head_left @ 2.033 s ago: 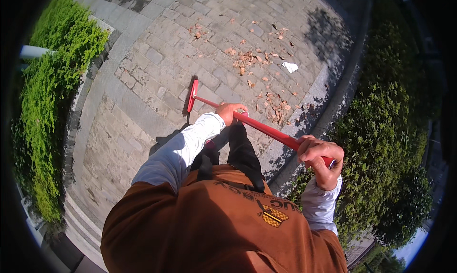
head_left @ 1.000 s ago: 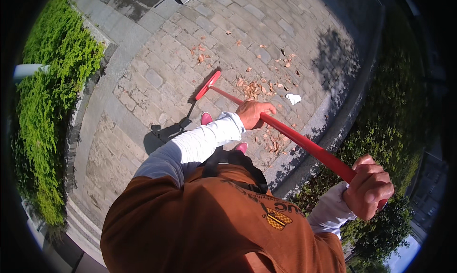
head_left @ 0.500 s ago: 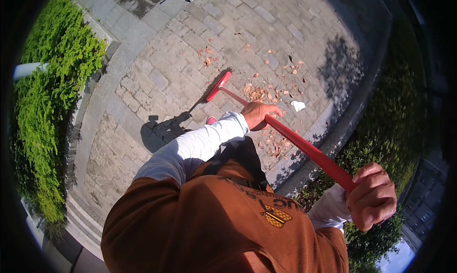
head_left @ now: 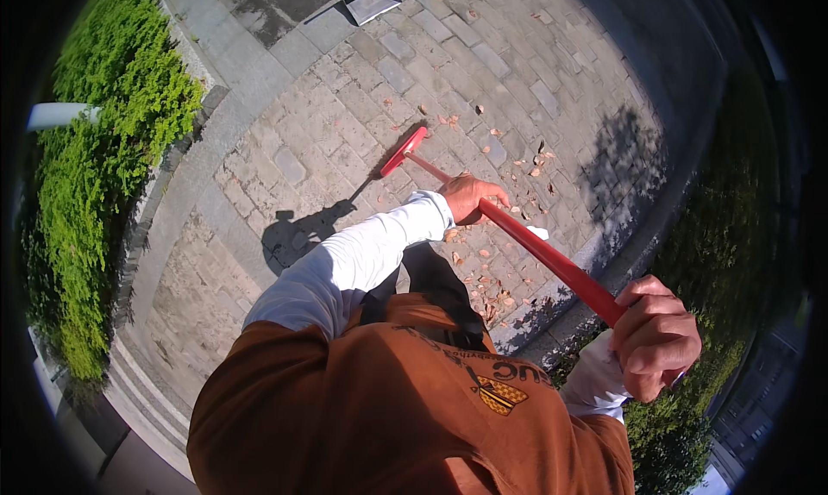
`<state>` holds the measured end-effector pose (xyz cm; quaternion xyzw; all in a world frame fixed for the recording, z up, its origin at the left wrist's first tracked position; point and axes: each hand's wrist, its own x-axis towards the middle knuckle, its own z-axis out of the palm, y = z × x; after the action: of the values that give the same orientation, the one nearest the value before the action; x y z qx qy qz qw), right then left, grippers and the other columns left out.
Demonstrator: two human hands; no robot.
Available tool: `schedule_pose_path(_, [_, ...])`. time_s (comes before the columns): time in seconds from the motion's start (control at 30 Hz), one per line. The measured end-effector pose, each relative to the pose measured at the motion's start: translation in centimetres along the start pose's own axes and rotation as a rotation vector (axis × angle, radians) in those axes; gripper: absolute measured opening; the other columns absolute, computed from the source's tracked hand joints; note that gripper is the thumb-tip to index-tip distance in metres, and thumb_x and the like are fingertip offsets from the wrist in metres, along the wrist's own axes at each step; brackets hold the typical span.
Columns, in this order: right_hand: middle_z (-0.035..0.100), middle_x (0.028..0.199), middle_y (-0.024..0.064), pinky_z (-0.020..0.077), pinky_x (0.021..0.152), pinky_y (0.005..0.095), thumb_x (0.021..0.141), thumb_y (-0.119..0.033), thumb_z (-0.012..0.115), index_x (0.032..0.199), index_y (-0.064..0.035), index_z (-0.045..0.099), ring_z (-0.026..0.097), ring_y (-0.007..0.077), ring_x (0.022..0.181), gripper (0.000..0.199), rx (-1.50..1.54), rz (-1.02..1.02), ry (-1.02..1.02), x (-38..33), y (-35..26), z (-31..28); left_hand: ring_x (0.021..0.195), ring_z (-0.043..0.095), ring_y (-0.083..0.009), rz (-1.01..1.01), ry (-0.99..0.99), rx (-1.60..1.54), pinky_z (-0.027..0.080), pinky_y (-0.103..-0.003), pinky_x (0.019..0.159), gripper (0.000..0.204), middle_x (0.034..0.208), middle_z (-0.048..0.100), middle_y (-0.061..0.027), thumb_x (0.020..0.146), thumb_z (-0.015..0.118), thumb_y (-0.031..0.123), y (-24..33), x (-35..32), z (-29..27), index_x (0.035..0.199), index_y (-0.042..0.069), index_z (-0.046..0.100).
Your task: The person is sweeping leaves and debris from a paved outdoor walkway using a red broom.
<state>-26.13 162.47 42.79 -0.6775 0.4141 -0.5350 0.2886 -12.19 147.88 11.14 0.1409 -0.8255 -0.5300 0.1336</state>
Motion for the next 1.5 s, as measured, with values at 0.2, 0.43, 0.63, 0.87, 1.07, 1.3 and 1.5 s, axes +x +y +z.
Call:
schedule_pose_path(0.2, [0.062, 0.059, 0.0061, 0.0495, 0.068, 0.0393, 0.076, 0.004, 0.061, 0.076, -0.0041, 0.067, 0.061, 0.0215, 0.055, 0.010, 0.198, 0.215, 0.207, 2.2, 6.8, 1.5, 0.070, 0.064, -0.0358, -0.352, 0.137, 0.207, 0.050, -0.042, 0.064, 0.016, 0.068, 0.064, -0.0128, 0.084, 0.065, 0.010, -3.7, -2.9, -7.9, 0.099, 0.016, 0.068])
schedule_pose_path(0.43, [0.061, 0.066, 0.0061, 0.0452, 0.075, 0.0390, 0.071, 0.012, 0.057, 0.078, -0.0009, 0.071, 0.059, 0.0227, 0.065, 0.020, 0.185, 0.383, 0.034, 6.6, 13.0, 4.4, 0.076, 0.068, -0.0326, -0.330, 0.052, 0.091, 0.052, -0.039, 0.065, 0.016, 0.077, 0.069, -0.0126, 0.081, 0.065, 0.005, -12.9, -2.8, -11.6, 0.093, 0.014, 0.071])
schedule_pose_path(0.63, [0.059, 0.055, -0.0024, 0.0505, 0.071, 0.0354, 0.086, -0.021, 0.074, 0.086, -0.0142, 0.068, 0.061, 0.0126, 0.053, 0.009, 0.054, 0.000, -0.063, 14.4, 6.9, -1.2, 0.075, 0.067, -0.0348, -0.093, -0.079, -0.019, 0.050, -0.042, 0.066, 0.020, 0.073, 0.067, -0.0135, 0.086, 0.068, 0.015, -5.0, 6.1, -12.9, 0.105, 0.020, 0.067])
schedule_pose_path(0.87, [0.062, 0.066, 0.0065, 0.0475, 0.083, 0.0432, 0.074, 0.007, 0.060, 0.077, -0.0028, 0.069, 0.062, 0.0237, 0.066, 0.014, 0.157, 0.404, 0.266, 18.2, 17.1, 8.8, 0.075, 0.066, -0.0350, -0.262, -0.051, 0.246, 0.050, -0.041, 0.064, 0.017, 0.075, 0.067, -0.0139, 0.085, 0.068, 0.013, -18.1, 2.8, -28.7, 0.100, 0.019, 0.068])
schedule_pose_path(1.07, [0.064, 0.071, 0.0068, 0.0450, 0.087, 0.0420, 0.075, 0.008, 0.062, 0.078, -0.0010, 0.070, 0.062, 0.0217, 0.070, 0.013, 0.090, 0.485, 0.229, 20.0, 20.2, 11.1, 0.078, 0.067, -0.0356, -0.280, -0.222, 0.137, 0.052, -0.042, 0.068, 0.029, 0.078, 0.070, -0.0115, 0.069, 0.069, 0.001, -21.8, 5.5, -29.8, 0.092, 0.019, 0.071])
schedule_pose_path(1.3, [0.057, 0.055, -0.0007, 0.0493, 0.067, 0.0406, 0.084, -0.017, 0.072, 0.074, -0.0122, 0.062, 0.057, 0.0170, 0.052, 0.015, -0.014, 0.097, 0.318, 22.5, 12.2, 5.2, 0.082, 0.068, -0.0343, -0.061, -0.297, 0.093, 0.051, -0.044, 0.071, 0.041, 0.079, 0.070, -0.0083, 0.071, 0.070, 0.009, -11.2, 11.0, -27.4, 0.108, 0.026, 0.065])
schedule_pose_path(1.5, [0.059, 0.070, 0.0069, 0.0465, 0.087, 0.0441, 0.085, 0.004, 0.062, 0.084, 0.0000, 0.066, 0.058, 0.0206, 0.074, 0.006, 0.150, 0.388, 0.361, 24.0, 24.8, 12.4, 0.079, 0.067, -0.0346, -0.196, -0.146, 0.337, 0.051, -0.043, 0.070, 0.030, 0.080, 0.070, -0.0113, 0.072, 0.070, 0.007, -27.7, 8.6, -38.1, 0.098, 0.021, 0.071])
